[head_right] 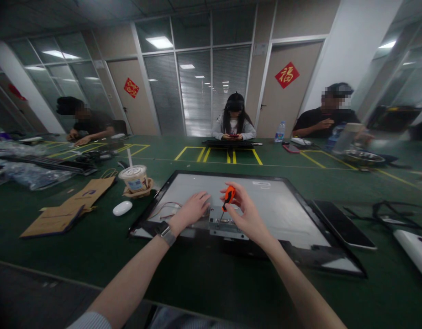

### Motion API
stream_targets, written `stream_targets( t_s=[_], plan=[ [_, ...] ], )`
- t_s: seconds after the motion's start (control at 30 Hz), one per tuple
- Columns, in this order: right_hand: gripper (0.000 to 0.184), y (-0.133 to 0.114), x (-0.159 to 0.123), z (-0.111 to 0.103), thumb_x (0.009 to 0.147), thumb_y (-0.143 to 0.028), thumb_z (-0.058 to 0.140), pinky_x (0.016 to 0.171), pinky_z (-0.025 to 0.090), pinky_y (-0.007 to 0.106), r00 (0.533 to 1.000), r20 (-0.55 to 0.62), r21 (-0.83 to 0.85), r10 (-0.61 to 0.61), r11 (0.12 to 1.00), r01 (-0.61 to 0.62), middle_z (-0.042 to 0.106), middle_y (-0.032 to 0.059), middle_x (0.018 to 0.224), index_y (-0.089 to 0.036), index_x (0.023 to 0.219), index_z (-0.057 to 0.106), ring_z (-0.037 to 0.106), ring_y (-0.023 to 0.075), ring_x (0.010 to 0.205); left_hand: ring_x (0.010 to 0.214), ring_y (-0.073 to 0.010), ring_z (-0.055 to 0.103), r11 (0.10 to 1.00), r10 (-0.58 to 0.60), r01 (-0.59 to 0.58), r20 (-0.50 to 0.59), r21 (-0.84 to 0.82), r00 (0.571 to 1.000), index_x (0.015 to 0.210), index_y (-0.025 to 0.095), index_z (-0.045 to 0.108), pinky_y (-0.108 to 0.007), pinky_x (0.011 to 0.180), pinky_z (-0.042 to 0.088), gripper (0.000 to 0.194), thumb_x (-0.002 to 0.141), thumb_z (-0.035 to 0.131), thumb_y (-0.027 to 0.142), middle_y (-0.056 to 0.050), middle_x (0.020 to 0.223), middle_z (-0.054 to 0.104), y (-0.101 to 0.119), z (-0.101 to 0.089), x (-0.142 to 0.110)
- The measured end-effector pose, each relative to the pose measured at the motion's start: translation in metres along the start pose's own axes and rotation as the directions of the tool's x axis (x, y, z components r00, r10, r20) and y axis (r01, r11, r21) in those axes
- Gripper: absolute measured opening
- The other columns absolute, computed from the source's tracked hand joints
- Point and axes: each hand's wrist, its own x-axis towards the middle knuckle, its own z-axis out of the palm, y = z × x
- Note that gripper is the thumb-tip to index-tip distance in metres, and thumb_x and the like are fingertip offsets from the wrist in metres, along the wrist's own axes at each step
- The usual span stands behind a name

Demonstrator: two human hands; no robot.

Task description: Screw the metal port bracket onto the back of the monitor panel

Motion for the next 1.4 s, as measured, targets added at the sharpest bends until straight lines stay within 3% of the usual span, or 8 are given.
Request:
stream_targets(
  t_s=[0.17, 0.23, 0.47, 0.57, 0.7, 1.0, 1.2, 1.4],
  plan=[
    [0.046, 0.0060, 0.0008, -0.0018, 0.084, -0.027, 0.073, 0.080, 0.062, 0.041, 0.997, -0.074, -0.057, 0.027, 0.998, -0.031, 0.065, 0.0032, 0.102, -0.030, 0.127, 0.058, 0.067, 0.0191, 0.080, 0.140, -0.0287, 0.048, 1.000, 0.007, -0.007, -0.007, 0.000, 1.000, 0.141, 0.012, 0.052, -0.043, 0.118, 0.038, 0.042, 0.105, 0.038, 0.029, -0.019, 0.152, 0.049, 0.0005, -0.0008, -0.0009],
    [0.045, 0.0073, 0.0005, -0.0017, 0.084, -0.027, 0.074, 0.081, 0.062, 0.040, 0.996, -0.084, -0.044, 0.029, 0.999, -0.033, 0.065, 0.0041, 0.105, -0.029, 0.126, 0.058, 0.068, 0.0202, 0.085, 0.141, -0.0289, 0.048, 1.000, 0.010, -0.010, -0.010, 0.000, 1.000, 0.142, 0.011, 0.051, -0.044, 0.118, 0.038, 0.043, 0.105, 0.038, 0.029, -0.019, 0.152, 0.049, 0.0000, 0.0001, -0.0010],
    [0.043, 0.0040, -0.0017, 0.0025, 0.094, -0.027, 0.061, 0.084, 0.062, 0.042, 1.000, 0.023, 0.044, -0.003, 0.999, 0.002, 0.067, 0.0062, 0.111, -0.032, 0.134, 0.046, 0.071, 0.0206, 0.091, 0.143, -0.0276, 0.046, 1.000, 0.016, -0.016, -0.005, 0.008, 1.000, 0.142, 0.012, 0.051, -0.043, 0.119, 0.036, 0.042, 0.106, 0.037, 0.030, -0.018, 0.151, 0.050, -0.0011, 0.0027, 0.0005],
    [0.046, 0.0047, -0.0019, 0.0026, 0.091, -0.028, 0.065, 0.088, 0.060, 0.044, 0.999, 0.024, -0.035, -0.026, 0.999, 0.026, 0.066, 0.0063, 0.112, -0.031, 0.133, 0.047, 0.070, 0.0221, 0.095, 0.142, -0.0277, 0.046, 1.000, 0.016, -0.016, -0.006, 0.013, 1.000, 0.141, 0.012, 0.051, -0.043, 0.119, 0.036, 0.042, 0.105, 0.038, 0.029, -0.018, 0.151, 0.051, 0.0001, 0.0010, -0.0001],
    [0.050, 0.0088, -0.0015, 0.0015, 0.085, -0.026, 0.072, 0.085, 0.061, 0.042, 0.999, -0.026, -0.119, -0.026, 0.993, 0.023, 0.064, 0.0056, 0.113, -0.031, 0.131, 0.051, 0.068, 0.0200, 0.086, 0.140, -0.0279, 0.048, 1.000, 0.015, -0.015, -0.016, 0.018, 1.000, 0.140, 0.011, 0.052, -0.042, 0.118, 0.037, 0.042, 0.105, 0.037, 0.029, -0.019, 0.151, 0.051, 0.0017, -0.0012, -0.0013],
    [0.050, 0.0003, -0.0026, 0.0052, 0.092, -0.022, 0.060, 0.087, 0.060, 0.042, 0.998, 0.061, 0.073, 0.023, 0.997, -0.027, 0.066, 0.0043, 0.108, -0.033, 0.137, 0.040, 0.070, 0.0188, 0.090, 0.141, -0.0270, 0.048, 0.999, 0.034, -0.033, -0.026, 0.016, 0.999, 0.136, 0.012, 0.055, -0.044, 0.117, 0.037, 0.038, 0.105, 0.039, 0.028, -0.018, 0.148, 0.053, 0.0009, 0.0004, -0.0006],
    [0.050, 0.0065, -0.0008, 0.0025, 0.087, -0.028, 0.071, 0.077, 0.063, 0.039, 0.997, -0.011, 0.042, 0.071, 0.997, -0.070, 0.062, -0.0023, 0.087, -0.031, 0.132, 0.051, 0.067, 0.0182, 0.078, 0.138, -0.0284, 0.051, 1.000, 0.025, -0.025, -0.029, 0.016, 0.999, 0.138, 0.010, 0.054, -0.044, 0.117, 0.040, 0.040, 0.105, 0.040, 0.027, -0.020, 0.148, 0.053, 0.0023, -0.0024, -0.0015],
    [0.054, 0.0090, 0.0003, 0.0028, 0.087, -0.029, 0.070, 0.084, 0.063, 0.043, 0.994, -0.055, 0.070, 0.090, 0.994, -0.087, 0.067, 0.0009, 0.094, -0.031, 0.138, 0.050, 0.071, 0.0212, 0.088, 0.140, -0.0280, 0.050, 1.000, 0.015, -0.015, -0.025, 0.014, 1.000, 0.140, 0.010, 0.053, -0.043, 0.118, 0.039, 0.041, 0.105, 0.041, 0.028, -0.019, 0.149, 0.053, 0.0023, -0.0017, -0.0009]
  ],
)
